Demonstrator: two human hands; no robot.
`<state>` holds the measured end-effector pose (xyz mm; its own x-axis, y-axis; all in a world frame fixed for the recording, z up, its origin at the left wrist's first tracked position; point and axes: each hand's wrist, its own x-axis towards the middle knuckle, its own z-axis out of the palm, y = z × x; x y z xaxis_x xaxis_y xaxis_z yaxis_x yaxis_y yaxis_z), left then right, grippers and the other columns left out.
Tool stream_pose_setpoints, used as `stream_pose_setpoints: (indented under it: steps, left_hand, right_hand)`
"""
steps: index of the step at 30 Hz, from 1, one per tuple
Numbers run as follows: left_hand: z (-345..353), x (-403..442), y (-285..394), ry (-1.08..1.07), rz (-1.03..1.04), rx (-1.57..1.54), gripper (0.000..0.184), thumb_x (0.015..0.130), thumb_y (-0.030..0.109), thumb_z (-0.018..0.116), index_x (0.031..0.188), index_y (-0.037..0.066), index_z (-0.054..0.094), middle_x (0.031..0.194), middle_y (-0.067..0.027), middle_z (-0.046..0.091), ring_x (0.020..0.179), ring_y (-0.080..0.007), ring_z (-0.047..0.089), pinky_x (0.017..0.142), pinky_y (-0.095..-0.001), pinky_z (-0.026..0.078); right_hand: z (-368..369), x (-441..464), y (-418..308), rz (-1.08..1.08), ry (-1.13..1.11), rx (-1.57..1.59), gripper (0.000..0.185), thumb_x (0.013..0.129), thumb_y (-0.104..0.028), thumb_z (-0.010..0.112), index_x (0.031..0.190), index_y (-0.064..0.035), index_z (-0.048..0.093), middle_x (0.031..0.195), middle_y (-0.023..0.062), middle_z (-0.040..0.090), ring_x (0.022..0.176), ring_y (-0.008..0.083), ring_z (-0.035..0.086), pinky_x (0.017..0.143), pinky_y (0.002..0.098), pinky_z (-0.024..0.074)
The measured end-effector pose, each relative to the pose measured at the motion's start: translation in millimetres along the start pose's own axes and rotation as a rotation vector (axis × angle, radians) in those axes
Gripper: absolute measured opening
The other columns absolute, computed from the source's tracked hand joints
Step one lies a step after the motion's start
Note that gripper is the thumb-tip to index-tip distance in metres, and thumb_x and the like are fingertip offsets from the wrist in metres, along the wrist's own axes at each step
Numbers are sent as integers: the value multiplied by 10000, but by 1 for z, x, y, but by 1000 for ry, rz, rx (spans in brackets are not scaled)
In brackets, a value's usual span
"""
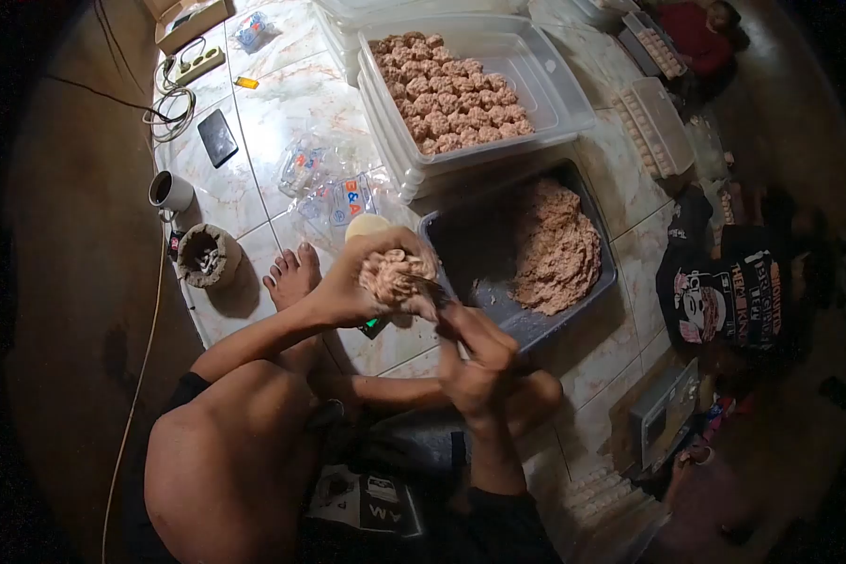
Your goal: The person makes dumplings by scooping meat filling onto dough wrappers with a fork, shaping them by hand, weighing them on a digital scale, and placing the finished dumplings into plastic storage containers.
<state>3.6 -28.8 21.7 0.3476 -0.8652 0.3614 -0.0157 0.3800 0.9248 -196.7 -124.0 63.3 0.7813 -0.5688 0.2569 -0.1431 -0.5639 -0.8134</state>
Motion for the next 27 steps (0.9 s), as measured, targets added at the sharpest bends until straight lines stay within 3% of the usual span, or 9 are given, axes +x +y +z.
stream_pose_setpoints:
  steps: [1, 2, 3, 7, 13, 18, 21, 25, 27]
  left_hand:
    - [0, -3, 7, -32, -50, 54, 370, 808, 113, 912, 1070, 27, 664, 1029, -28, 719, 963, -70, 647, 830, -250, 532]
    - [0, -7, 2, 16, -156, 25, 415, 801, 122, 939, 1102, 22, 671, 1036, -26, 730, 937, -89, 664, 828, -272, 549]
    - [1, -5, 4, 66, -254, 2, 461, 793, 130, 967, 1134, 18, 678, 1043, -25, 742, 911, -109, 682, 825, -295, 566]
    - [3, 3, 8, 131, -230, -118, 494, 788, 119, 968, 1178, 9, 685, 1032, -28, 742, 938, -98, 691, 851, -270, 573]
    - [3, 5, 16, 250, -130, -376, 448, 781, 87, 968, 1127, 17, 691, 1053, -25, 719, 960, -93, 686, 865, -263, 574]
    - [-4, -5, 11, 34, -142, 157, 485, 814, 211, 964, 1122, 26, 640, 860, 3, 666, 844, -64, 628, 748, -256, 522]
    - [-7, -3, 12, 127, -263, 199, 464, 820, 176, 954, 1127, 21, 643, 938, -13, 691, 883, -69, 637, 781, -265, 532]
    - [-7, -2, 14, 93, -151, 86, 540, 781, 167, 987, 1163, 10, 640, 1035, -3, 693, 982, -59, 635, 861, -240, 531]
    - [-7, -3, 5, 120, -81, 2, 480, 780, 183, 989, 1085, 18, 657, 1030, -16, 691, 942, -63, 626, 808, -260, 534]
  right_hand:
    - [5, 1, -8, 8, -55, -44, 222, 876, 110, 664, 1085, 80, 732, 897, 208, 729, 816, 370, 737, 730, 398, 578]
    - [17, 7, -15, -193, 66, -59, 187, 874, 104, 677, 1051, 77, 734, 905, 199, 741, 831, 357, 747, 734, 396, 581]
    - [13, 8, -18, -164, 88, -120, 172, 883, 100, 677, 1044, 75, 733, 905, 193, 746, 830, 351, 749, 732, 396, 581]
    - [-15, 16, -24, -19, 105, -197, 91, 962, 67, 666, 1029, 75, 727, 886, 162, 762, 792, 287, 754, 724, 359, 577]
    - [-5, -5, -13, 174, 50, -28, 75, 933, 66, 689, 997, 73, 727, 916, 174, 770, 807, 283, 760, 726, 356, 579]
    - [8, -2, -18, -74, -12, -241, 109, 881, 67, 703, 985, 57, 736, 888, 199, 739, 813, 357, 749, 710, 399, 582]
    - [-1, 5, -29, -44, 79, -359, 138, 902, 75, 685, 1032, 62, 730, 859, 179, 732, 786, 347, 747, 700, 405, 583]
    - [-12, 3, -22, 103, 116, -214, 125, 949, 80, 651, 1045, 69, 731, 896, 172, 759, 794, 274, 768, 710, 361, 584]
    - [-10, -3, -17, 165, 46, -82, 122, 956, 83, 639, 1031, 72, 735, 900, 176, 764, 798, 254, 771, 715, 353, 585]
